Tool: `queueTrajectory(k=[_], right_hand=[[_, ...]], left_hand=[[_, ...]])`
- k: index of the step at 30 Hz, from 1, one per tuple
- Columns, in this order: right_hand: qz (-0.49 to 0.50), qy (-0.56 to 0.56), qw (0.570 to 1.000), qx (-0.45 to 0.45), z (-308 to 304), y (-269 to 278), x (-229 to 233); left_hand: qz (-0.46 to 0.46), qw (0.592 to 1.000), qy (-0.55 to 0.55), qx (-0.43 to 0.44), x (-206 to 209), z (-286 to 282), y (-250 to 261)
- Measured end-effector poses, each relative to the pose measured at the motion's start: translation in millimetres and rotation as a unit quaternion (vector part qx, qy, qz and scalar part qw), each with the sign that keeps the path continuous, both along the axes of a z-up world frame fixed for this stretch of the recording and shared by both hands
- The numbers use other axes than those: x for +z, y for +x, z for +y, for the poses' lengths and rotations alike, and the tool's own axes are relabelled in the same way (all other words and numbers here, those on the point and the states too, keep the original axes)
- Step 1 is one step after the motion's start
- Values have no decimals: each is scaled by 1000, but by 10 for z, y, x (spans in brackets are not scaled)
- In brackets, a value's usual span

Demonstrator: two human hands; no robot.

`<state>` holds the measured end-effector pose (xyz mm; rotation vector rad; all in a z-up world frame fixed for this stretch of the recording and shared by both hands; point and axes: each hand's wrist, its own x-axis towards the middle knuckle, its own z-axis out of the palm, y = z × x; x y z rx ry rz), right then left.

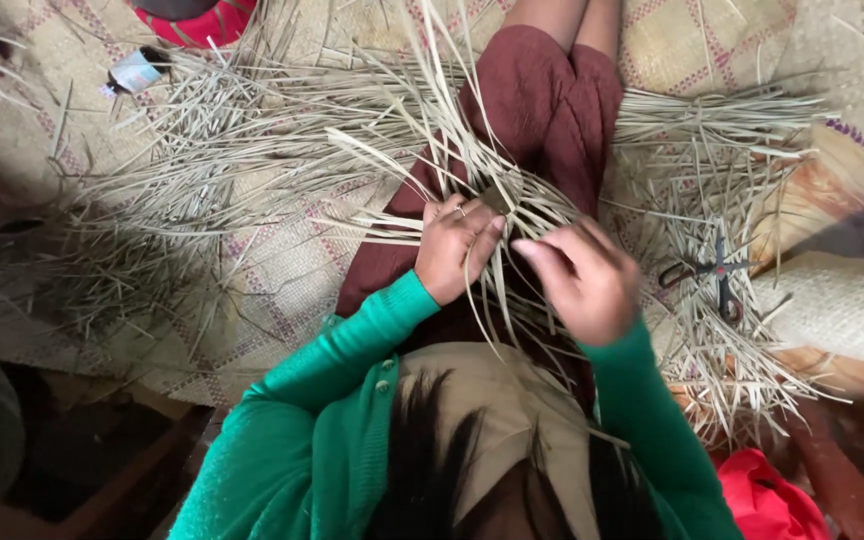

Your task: The person is tightening and interlacing strands of dried plant material to create a woven structure, likely a basket or mat.

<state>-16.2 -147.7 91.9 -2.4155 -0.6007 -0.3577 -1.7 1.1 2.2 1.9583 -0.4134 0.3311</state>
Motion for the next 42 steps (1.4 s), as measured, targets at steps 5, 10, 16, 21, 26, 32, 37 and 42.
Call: queueTrajectory(k=[5, 10, 16, 21, 26, 32, 37, 42], right_hand=[[46, 3, 999, 17, 24, 85, -710], [102, 49, 993, 21, 16, 95, -786], [102, 85, 991, 23, 61, 111, -765], [127, 50, 990, 25, 83, 90, -782], [101, 12, 995, 24, 84, 56, -661], [43, 25, 999, 13, 24, 127, -337], [-29, -6, 989, 148, -51, 405, -367], [-62, 56, 973, 217, -33, 528, -481]], left_hand=[[28, 991, -128, -37, -195, 57, 64], [213, 947, -239, 35, -317, 469, 96], [448, 862, -193, 140, -215, 1388, 157], [123, 965, -193, -127, 692, 658, -70], [-1, 990, 140, 3, 119, 113, 125], [25, 995, -38, -84, -42, 122, 119], [-6, 990, -77, -122, 14, 186, 163], [-39, 995, -60, -75, -89, 150, 171]])
